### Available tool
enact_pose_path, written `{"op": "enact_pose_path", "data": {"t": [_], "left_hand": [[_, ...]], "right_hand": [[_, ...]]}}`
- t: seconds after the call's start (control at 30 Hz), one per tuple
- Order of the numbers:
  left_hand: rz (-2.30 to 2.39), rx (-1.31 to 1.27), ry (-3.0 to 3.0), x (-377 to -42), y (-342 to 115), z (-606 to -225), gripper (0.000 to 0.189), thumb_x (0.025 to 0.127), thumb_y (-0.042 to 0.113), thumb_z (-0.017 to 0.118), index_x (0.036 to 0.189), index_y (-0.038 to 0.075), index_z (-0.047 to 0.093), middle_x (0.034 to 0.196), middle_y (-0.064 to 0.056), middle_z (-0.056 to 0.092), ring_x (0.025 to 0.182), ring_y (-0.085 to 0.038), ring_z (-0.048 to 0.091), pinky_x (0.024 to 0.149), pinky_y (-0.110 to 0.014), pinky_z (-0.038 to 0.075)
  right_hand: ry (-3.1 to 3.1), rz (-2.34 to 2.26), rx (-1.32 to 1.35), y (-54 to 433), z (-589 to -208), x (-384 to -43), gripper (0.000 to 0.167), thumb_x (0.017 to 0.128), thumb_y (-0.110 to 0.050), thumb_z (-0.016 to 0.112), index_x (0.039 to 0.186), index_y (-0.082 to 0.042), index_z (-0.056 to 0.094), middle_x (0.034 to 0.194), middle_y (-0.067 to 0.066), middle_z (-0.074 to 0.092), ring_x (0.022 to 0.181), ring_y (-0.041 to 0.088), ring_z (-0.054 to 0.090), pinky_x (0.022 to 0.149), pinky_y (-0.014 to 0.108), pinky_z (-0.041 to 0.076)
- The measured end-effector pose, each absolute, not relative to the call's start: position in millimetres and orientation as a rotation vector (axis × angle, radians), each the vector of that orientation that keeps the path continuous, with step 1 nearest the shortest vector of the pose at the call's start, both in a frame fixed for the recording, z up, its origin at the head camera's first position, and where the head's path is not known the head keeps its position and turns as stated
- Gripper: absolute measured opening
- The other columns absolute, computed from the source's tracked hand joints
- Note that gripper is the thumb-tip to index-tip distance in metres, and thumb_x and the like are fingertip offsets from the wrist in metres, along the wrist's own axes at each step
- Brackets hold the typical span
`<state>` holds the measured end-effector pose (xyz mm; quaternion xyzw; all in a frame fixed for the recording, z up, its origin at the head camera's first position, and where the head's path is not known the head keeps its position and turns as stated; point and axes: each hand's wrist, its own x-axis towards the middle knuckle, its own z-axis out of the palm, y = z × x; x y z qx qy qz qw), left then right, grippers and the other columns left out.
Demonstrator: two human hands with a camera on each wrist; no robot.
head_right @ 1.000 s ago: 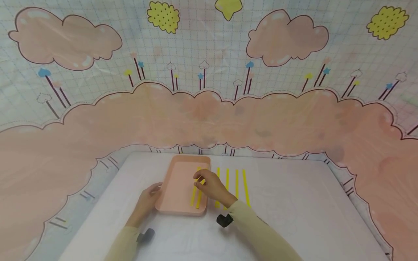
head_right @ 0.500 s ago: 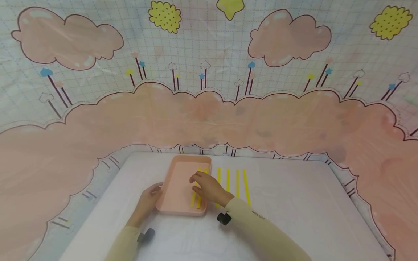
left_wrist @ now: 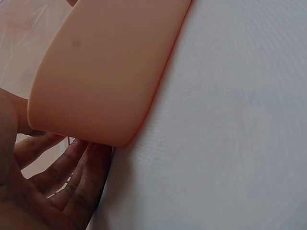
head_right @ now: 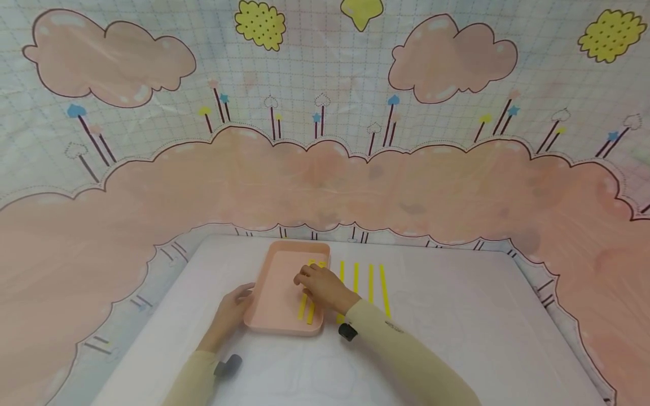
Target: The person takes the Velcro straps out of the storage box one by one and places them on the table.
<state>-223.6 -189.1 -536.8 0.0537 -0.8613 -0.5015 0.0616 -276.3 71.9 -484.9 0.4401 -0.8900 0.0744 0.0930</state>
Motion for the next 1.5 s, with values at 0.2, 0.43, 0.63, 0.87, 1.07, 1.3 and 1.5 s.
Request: {"op": "enact_pose_path", "data": {"t": [0.2,0.43,0.63,0.87,1.07,1.3,1.5], "left_hand": [[-1.520,0.131,-2.608,-226,-189,-537,0.038,0.096,0.010,0.058,0.134,0.007,0.060,0.116,-0.018,0.065,0.106,-0.030,0.065,0.084,-0.036,0.053],[-1.519,0.107,-2.614,-227,-189,-533,0.037,0.096,0.010,0.057,0.133,0.006,0.060,0.116,-0.019,0.065,0.106,-0.032,0.065,0.084,-0.038,0.053],[-1.515,0.108,-2.612,-227,-187,-531,0.037,0.096,0.009,0.057,0.133,0.006,0.060,0.116,-0.018,0.065,0.106,-0.030,0.065,0.085,-0.037,0.053],[-1.520,0.135,-2.617,-227,-184,-529,0.037,0.096,0.010,0.057,0.133,0.006,0.060,0.116,-0.018,0.065,0.106,-0.030,0.065,0.086,-0.038,0.052],[-1.509,0.139,-2.622,-227,-184,-532,0.037,0.096,0.010,0.058,0.133,0.006,0.060,0.116,-0.019,0.065,0.106,-0.031,0.065,0.086,-0.039,0.053],[-1.525,0.127,-2.612,-229,-184,-535,0.037,0.096,0.008,0.057,0.133,0.006,0.060,0.116,-0.019,0.064,0.105,-0.030,0.065,0.084,-0.036,0.052],[-1.524,0.158,-2.603,-228,-185,-537,0.037,0.096,0.009,0.058,0.132,0.007,0.061,0.115,-0.019,0.065,0.102,-0.029,0.066,0.080,-0.032,0.053]], "right_hand": [[-2.636,0.164,1.332,70,-486,-282,0.025,0.090,-0.016,0.071,0.114,-0.019,0.066,0.112,-0.004,0.061,0.106,0.015,0.056,0.087,0.031,0.050],[-2.653,0.005,1.321,67,-487,-288,0.025,0.091,-0.018,0.070,0.115,-0.022,0.065,0.116,-0.002,0.061,0.108,0.017,0.057,0.086,0.034,0.051],[-2.650,-0.075,1.298,66,-491,-294,0.021,0.094,-0.015,0.066,0.113,-0.024,0.064,0.116,-0.001,0.062,0.106,0.018,0.058,0.081,0.032,0.050],[-2.659,-0.113,1.294,65,-492,-298,0.021,0.095,-0.013,0.063,0.113,-0.024,0.065,0.115,-0.001,0.062,0.103,0.018,0.056,0.081,0.032,0.049],[-2.681,-0.142,1.300,63,-500,-304,0.023,0.095,-0.009,0.063,0.112,-0.024,0.065,0.112,-0.001,0.061,0.099,0.016,0.055,0.076,0.028,0.047],[-2.710,-0.160,1.292,62,-501,-305,0.023,0.094,-0.010,0.064,0.111,-0.025,0.067,0.108,-0.002,0.062,0.095,0.016,0.055,0.071,0.026,0.044],[-2.732,-0.186,1.315,58,-500,-304,0.024,0.095,-0.011,0.062,0.113,-0.026,0.067,0.106,-0.002,0.060,0.096,0.016,0.054,0.078,0.029,0.048]]}}
